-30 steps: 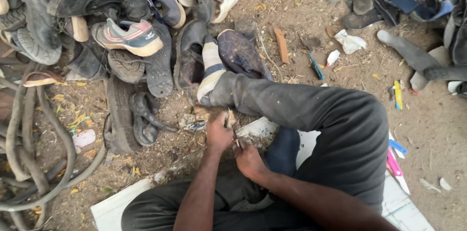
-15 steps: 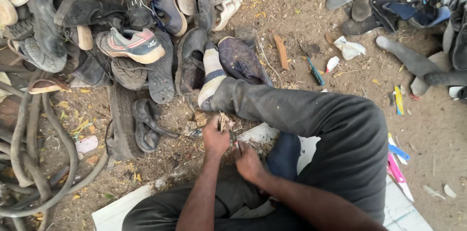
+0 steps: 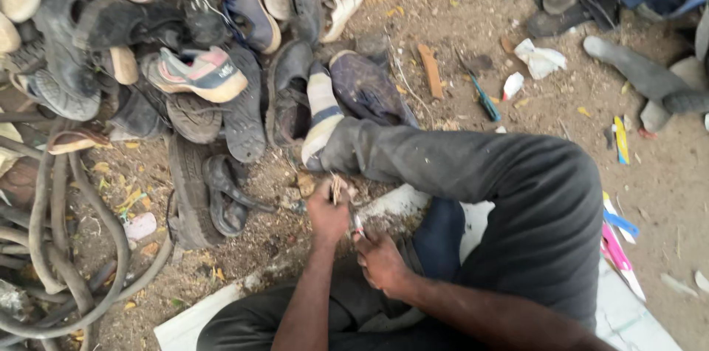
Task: The person sits on the ground and uses a knife to scrape and clean the soles of several shoes. They handle multiple pairs of footwear, including sneakers and sandals, picking them up from a pile and working on them one by one.
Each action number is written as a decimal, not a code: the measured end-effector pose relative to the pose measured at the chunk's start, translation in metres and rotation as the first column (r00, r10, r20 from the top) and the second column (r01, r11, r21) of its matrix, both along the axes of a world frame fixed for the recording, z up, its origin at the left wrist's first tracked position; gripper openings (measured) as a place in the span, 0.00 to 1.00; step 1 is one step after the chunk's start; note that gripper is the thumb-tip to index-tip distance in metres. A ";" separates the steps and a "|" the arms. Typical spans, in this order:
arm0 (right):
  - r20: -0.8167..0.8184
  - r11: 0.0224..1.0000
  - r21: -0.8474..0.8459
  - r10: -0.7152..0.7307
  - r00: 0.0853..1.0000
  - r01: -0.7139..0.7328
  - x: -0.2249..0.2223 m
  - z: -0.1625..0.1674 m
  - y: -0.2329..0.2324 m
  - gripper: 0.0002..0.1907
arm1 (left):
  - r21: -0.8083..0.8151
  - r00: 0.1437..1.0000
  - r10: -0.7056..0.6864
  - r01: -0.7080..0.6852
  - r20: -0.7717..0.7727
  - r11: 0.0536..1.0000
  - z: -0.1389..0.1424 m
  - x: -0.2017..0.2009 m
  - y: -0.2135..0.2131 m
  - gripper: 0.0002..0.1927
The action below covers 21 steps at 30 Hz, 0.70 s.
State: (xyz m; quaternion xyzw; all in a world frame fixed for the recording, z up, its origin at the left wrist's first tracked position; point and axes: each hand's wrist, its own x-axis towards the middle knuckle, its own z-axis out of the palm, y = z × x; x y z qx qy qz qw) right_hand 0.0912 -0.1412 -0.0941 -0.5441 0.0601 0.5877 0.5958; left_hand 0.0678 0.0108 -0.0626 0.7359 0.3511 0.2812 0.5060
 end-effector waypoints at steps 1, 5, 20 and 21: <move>-0.002 0.998 0.047 -0.034 0.999 0.034 -0.002 0.004 0.005 0.10 | 0.092 1.000 0.003 -0.005 0.018 0.996 0.002 0.002 0.000 0.07; 0.363 0.997 0.050 -0.066 0.929 0.052 -0.009 0.011 0.024 0.08 | 0.167 1.000 0.022 -0.021 -0.004 0.986 0.015 0.005 -0.005 0.11; 0.971 0.961 -0.087 0.141 0.195 -0.262 0.004 -0.018 0.061 0.09 | 0.517 0.881 -0.246 0.442 -0.405 0.733 0.057 -0.006 0.021 0.20; 0.994 0.950 -0.091 0.106 0.035 -0.298 0.007 -0.016 0.059 0.08 | 0.720 0.875 -0.283 0.484 -0.392 0.497 0.063 -0.010 0.028 0.25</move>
